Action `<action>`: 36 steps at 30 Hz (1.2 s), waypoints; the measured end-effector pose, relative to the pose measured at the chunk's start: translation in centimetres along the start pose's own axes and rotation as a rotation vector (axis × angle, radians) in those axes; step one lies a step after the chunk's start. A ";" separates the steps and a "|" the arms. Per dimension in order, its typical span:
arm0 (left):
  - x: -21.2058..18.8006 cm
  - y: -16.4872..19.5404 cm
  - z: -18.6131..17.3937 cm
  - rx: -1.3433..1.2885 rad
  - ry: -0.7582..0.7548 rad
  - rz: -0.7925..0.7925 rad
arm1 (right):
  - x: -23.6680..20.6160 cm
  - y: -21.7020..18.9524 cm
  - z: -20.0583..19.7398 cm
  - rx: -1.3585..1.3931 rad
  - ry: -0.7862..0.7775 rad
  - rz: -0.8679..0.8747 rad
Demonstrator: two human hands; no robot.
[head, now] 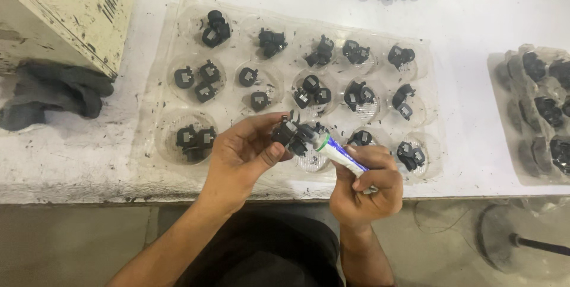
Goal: The person holds a small black plastic component in one hand and a glue tube in the other, squeezing adhesive onto each component, then places the treated component into a plastic tray and picks up the next one, repeating this cycle across the tray of parts.
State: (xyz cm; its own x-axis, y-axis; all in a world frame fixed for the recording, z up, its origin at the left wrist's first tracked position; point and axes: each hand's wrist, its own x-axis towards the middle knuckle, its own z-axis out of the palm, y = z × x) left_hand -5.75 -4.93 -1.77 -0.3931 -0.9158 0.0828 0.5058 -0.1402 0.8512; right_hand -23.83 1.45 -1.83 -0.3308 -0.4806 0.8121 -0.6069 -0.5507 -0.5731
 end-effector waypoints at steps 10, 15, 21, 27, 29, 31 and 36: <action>-0.7 -0.3 -0.3 0.016 0.012 -0.060 | 0.8 -0.6 0.1 -0.061 -0.085 -0.079; -0.7 -0.3 -0.6 -0.020 0.022 -0.088 | 0.6 -0.4 0.2 -0.041 -0.075 -0.088; -0.8 -0.2 -0.8 -0.051 0.003 -0.129 | 0.6 -0.1 0.3 -0.013 -0.104 -0.109; -0.6 -0.3 -0.9 -0.187 -0.006 -0.161 | 0.6 -0.2 0.3 -0.021 -0.107 -0.091; -0.7 -0.3 -1.0 -0.223 -0.025 -0.174 | 0.7 -0.3 0.3 -0.030 -0.112 -0.091; -0.7 -0.4 -1.1 -0.256 -0.035 -0.178 | 0.7 -0.3 0.2 -0.036 -0.115 -0.087; -0.7 -0.4 -1.2 -0.316 -0.044 -0.198 | 0.4 -0.3 0.0 -0.040 -0.124 -0.085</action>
State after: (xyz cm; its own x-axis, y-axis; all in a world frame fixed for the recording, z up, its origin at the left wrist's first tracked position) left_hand -4.71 -4.66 -2.82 -0.5359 -0.8433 -0.0393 0.6259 -0.4281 0.6519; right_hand -23.77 1.39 -1.31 -0.1869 -0.5156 0.8362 -0.6582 -0.5661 -0.4963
